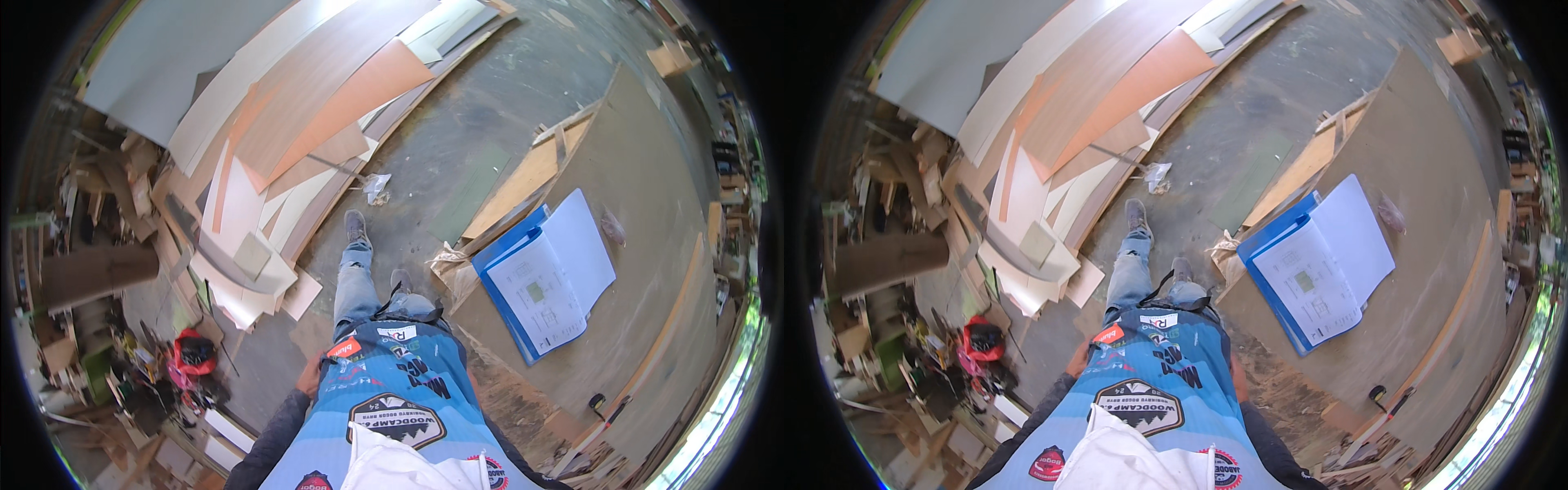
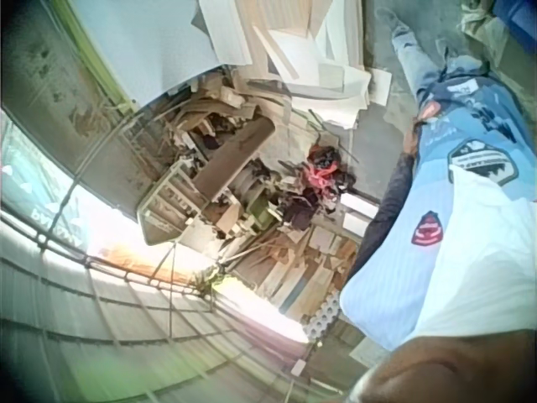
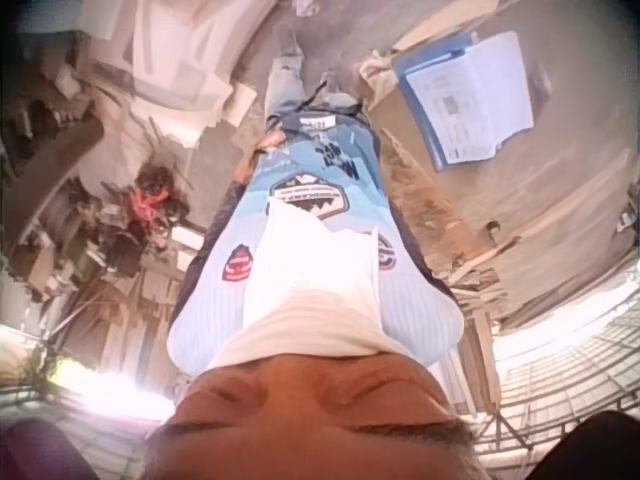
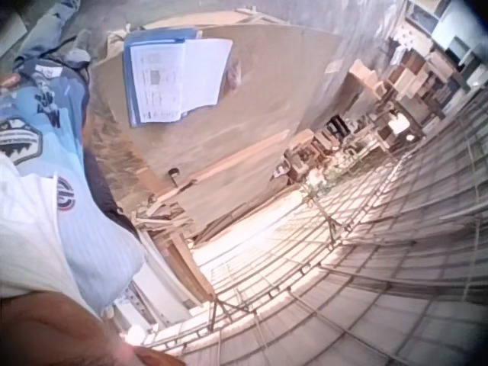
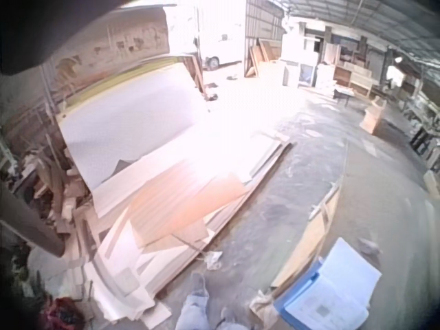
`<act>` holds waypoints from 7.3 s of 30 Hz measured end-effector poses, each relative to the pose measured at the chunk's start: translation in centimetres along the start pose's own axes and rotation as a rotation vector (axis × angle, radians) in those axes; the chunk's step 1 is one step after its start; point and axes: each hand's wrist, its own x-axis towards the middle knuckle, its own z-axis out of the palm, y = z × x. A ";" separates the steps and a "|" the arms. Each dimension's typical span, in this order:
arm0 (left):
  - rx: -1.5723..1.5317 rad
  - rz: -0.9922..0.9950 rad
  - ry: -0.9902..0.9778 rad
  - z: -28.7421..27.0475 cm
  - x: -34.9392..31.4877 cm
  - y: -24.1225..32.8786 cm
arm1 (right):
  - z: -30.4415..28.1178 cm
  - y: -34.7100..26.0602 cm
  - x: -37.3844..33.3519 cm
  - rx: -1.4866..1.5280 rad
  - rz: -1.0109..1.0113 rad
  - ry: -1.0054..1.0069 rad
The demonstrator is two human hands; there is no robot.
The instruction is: The person cleans a long blue hose with a cloth, inspects a diagram on a clipboard, marks a large wooden surface with a pen, and moves several white finished wooden panels from one stack to another.
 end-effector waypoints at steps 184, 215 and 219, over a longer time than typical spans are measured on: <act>1.236 0.192 -1.677 141.6 161.3 149.7 | -166.8 -85.5 101.0 0.366 -0.103 0.765; 1.265 0.446 -1.486 210.7 176.6 164.6 | -244.1 -77.2 110.0 0.171 0.031 0.664; 1.295 0.451 -1.506 218.4 179.8 170.8 | -254.3 -79.2 113.3 0.457 -0.143 1.069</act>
